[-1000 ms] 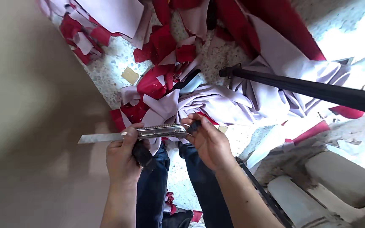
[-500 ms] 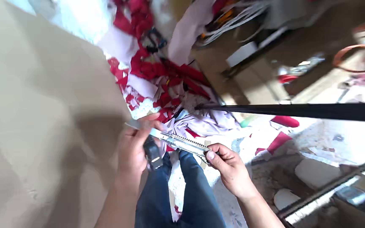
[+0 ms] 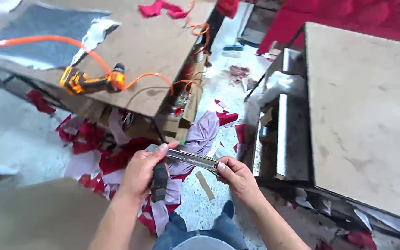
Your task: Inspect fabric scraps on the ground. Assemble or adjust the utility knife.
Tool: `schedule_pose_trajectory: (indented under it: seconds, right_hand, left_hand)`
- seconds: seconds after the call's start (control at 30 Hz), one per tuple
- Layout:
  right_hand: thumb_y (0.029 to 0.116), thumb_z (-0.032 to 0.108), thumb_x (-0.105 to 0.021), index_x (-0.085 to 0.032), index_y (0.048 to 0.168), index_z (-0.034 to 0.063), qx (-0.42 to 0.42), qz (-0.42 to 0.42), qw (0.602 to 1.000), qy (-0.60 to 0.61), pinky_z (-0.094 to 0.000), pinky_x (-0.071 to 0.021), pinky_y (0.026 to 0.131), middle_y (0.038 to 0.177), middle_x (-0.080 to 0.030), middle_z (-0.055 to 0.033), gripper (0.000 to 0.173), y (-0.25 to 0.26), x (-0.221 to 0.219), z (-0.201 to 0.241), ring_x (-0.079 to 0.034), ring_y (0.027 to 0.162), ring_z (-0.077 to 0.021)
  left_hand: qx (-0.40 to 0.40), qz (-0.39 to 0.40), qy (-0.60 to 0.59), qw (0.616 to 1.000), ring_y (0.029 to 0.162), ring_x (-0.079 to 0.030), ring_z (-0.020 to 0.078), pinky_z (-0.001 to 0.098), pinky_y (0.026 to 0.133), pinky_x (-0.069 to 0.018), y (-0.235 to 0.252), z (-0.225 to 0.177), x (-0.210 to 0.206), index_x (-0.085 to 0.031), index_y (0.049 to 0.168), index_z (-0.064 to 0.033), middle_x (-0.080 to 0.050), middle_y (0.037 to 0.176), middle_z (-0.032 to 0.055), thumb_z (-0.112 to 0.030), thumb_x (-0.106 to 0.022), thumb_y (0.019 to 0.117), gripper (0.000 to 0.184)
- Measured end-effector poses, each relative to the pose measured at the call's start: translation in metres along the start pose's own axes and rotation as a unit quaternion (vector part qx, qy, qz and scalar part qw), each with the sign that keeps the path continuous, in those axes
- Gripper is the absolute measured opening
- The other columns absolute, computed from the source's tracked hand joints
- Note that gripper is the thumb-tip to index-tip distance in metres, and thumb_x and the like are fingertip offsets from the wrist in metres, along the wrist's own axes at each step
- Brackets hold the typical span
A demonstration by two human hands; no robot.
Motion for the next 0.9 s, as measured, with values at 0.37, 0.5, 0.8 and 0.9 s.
schedule_pose_trajectory:
  seconds: [0.37,0.5,0.8,0.9]
  right_hand:
    - [0.0997,0.039,-0.066,-0.072,0.102,0.0182,0.112,-0.191,0.975,-0.016,-0.0197,-0.0513,0.059,0.081,-0.068,0.0043,0.022,-0.139,0.356,0.072,-0.059,0.064,-0.0037]
    - [0.1025,0.035,-0.062,-0.069,0.101,0.0147,0.116,-0.236,0.965,0.015,-0.0169,-0.0457,0.053,0.075,-0.063,0.0033,0.022,-0.177,0.446,0.079,-0.054,0.059,-0.0026]
    - [0.106,0.029,-0.056,-0.069,0.109,0.0082,0.021,-0.282,0.958,0.051,-0.0225,-0.0447,0.057,0.081,-0.066,-0.0022,0.025,-0.213,0.54,0.043,-0.052,0.062,-0.0072]
    - [0.1069,0.025,-0.056,-0.071,0.105,0.007,0.012,-0.304,0.952,0.036,-0.02,-0.0399,0.053,0.078,-0.069,-0.001,0.024,-0.223,0.573,0.033,-0.049,0.057,-0.0041]
  left_hand:
    - [-0.201,0.046,0.172,0.963,0.083,-0.072,0.0141,0.0364,0.076,-0.0611,0.03,-0.006,-0.387,-0.08,0.102,-0.0068,-0.078,0.095,0.0059,-0.018,-0.067,0.0981,0.017]
    - [-0.158,0.159,0.206,0.953,0.087,-0.071,0.0129,0.0377,0.078,-0.0602,0.037,0.043,-0.516,-0.069,0.135,-0.0148,-0.075,0.116,0.0031,-0.02,-0.062,0.1019,0.035]
    - [-0.244,0.259,0.329,0.875,0.066,-0.066,0.0119,0.0331,0.062,-0.0585,0.052,0.084,-0.666,-0.059,0.144,-0.0187,-0.074,0.087,0.0023,-0.016,-0.064,0.1001,0.045]
    - [-0.245,0.258,0.343,0.869,0.06,-0.063,0.0125,0.0322,0.056,-0.0557,0.076,0.096,-0.69,-0.063,0.138,-0.0177,-0.071,0.079,0.0024,-0.016,-0.065,0.0997,0.038]
Point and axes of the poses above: each hand's wrist, its own y-axis towards the middle knuckle, its own x-axis out of the back of the hand, z = x × y, the point moved 10 cm from there along y, towards the middle knuckle
